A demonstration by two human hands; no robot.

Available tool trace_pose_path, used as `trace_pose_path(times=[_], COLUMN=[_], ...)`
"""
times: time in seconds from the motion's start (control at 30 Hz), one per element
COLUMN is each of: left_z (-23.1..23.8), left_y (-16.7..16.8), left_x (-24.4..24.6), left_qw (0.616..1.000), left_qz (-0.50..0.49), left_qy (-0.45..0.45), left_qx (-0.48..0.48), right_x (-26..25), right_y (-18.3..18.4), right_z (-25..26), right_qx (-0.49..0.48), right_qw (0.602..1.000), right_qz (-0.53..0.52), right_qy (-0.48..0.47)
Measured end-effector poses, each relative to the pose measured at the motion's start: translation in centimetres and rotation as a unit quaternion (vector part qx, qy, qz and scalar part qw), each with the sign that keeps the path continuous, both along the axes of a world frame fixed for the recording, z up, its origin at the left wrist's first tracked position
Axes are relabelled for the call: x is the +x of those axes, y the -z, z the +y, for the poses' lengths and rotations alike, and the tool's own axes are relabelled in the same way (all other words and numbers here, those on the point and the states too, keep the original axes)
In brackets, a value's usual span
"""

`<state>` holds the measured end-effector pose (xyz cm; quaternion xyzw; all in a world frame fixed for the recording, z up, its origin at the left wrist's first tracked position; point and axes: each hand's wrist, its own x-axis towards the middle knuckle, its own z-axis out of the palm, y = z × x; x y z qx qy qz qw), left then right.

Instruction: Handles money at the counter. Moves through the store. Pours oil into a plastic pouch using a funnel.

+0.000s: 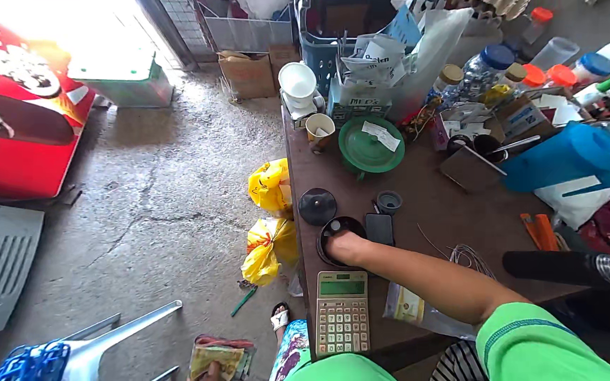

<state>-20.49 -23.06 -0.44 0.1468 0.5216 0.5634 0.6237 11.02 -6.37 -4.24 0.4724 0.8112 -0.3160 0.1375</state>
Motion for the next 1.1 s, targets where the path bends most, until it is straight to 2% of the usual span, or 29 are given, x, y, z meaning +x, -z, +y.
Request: trace_pose_path(times=[0.2, 0.4, 0.53, 0.7, 0.8, 0.93, 1.0, 1.1], left_z=[0.1, 0.1, 0.6, 1.0, 1.0, 0.9, 0.8, 0.8], left_y=[0.2, 0.1, 0.1, -0.2, -0.2, 0.0, 0.1, 0.3], left_x=[-0.3, -0.1, 0.3, 0.6, 0.7, 0.5, 0.3, 0.3], left_qw=[1.000, 0.999, 0.999, 0.998, 0.998, 0.999, 0.999, 0.999], left_qz=[-0.016, -0.014, -0.013, -0.021, -0.009, -0.006, -0.013, -0.023], left_qy=[-0.006, -0.026, -0.033, -0.042, -0.042, -0.042, -0.039, -0.043], left_qx=[-0.007, -0.016, -0.024, -0.030, -0.035, -0.029, -0.020, -0.018], right_x=[-0.6, -0.5, -0.4, -0.7, -0.5, 0.7, 2.4, 6.6], right_y=[-2.0, -2.5, -2.5, -3.2, -3.2, -4.8, -6.9, -9.5], right_z=[1.2, 1.4, 1.1, 1.7, 1.7, 2.1, 2.8, 2.2], right_qx=[-0.133, -0.143, -0.097, -0.172, -0.183, -0.156, -0.155, -0.069], right_qw=[0.989, 0.986, 0.993, 0.974, 0.972, 0.980, 0.984, 0.972], right_qz=[-0.065, -0.084, -0.070, -0.144, -0.143, -0.084, 0.014, 0.226], right_qy=[0.006, -0.027, -0.020, -0.030, -0.025, -0.089, -0.088, -0.007])
